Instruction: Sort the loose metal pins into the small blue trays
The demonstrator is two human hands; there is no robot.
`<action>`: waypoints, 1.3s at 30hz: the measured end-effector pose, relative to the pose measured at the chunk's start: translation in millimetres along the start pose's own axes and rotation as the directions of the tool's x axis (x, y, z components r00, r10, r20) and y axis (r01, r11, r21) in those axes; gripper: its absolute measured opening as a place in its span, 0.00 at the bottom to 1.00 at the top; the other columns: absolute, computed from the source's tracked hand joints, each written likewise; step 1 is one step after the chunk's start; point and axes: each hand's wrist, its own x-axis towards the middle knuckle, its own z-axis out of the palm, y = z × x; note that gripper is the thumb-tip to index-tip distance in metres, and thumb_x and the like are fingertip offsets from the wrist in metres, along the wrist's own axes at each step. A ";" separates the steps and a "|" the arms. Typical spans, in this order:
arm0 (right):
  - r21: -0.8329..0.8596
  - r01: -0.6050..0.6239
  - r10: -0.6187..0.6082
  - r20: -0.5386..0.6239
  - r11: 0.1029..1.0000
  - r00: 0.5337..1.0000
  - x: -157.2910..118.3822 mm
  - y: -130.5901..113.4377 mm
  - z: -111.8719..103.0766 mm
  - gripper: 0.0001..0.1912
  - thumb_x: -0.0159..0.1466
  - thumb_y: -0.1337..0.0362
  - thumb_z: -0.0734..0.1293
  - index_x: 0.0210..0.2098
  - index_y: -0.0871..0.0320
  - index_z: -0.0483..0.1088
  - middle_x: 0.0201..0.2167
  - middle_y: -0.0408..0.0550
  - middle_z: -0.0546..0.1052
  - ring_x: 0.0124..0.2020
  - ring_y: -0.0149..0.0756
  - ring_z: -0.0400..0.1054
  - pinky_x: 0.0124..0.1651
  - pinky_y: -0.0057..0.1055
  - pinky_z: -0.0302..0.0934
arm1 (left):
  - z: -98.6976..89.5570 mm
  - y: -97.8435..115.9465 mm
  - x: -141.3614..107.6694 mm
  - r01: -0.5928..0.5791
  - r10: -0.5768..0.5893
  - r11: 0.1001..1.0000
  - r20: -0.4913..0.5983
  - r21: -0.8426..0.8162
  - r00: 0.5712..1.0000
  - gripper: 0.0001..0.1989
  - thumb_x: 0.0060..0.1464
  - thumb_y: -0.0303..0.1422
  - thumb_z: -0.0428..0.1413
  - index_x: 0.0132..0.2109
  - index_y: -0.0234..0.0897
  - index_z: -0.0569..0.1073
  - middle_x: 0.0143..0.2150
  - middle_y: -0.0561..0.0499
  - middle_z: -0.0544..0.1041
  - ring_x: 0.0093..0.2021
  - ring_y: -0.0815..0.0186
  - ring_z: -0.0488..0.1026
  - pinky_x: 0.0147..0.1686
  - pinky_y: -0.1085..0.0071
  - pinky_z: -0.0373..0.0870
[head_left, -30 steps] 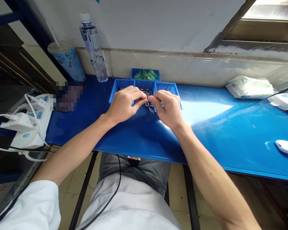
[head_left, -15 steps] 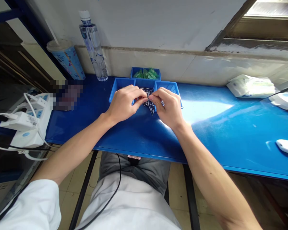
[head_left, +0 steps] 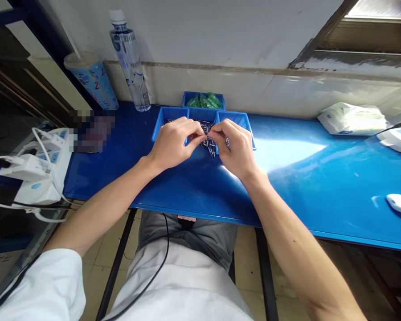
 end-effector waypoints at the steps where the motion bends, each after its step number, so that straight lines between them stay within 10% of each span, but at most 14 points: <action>1: -0.001 0.003 -0.003 -0.003 1.000 1.000 0.0 0.0 0.0 0.12 0.76 0.59 0.62 0.35 0.53 0.68 0.32 0.46 0.74 0.32 0.38 0.65 0.37 0.36 0.58 | 0.2 -0.2 -0.1 -0.005 0.005 1.000 -0.005 0.000 1.000 0.09 0.70 0.36 0.57 0.40 0.38 0.77 0.37 0.49 0.81 0.39 0.59 0.76 0.40 0.62 0.73; 39: 0.028 -0.010 0.010 -0.015 1.000 1.000 1.1 -0.3 -0.5 0.24 0.77 0.47 0.60 0.28 0.53 0.63 0.25 0.43 0.71 0.26 0.34 0.62 0.34 0.35 0.55 | 2.3 -2.5 -0.1 -0.080 0.079 0.997 -0.061 -0.013 0.995 0.13 0.72 0.39 0.56 0.38 0.38 0.76 0.34 0.51 0.79 0.37 0.61 0.75 0.38 0.63 0.70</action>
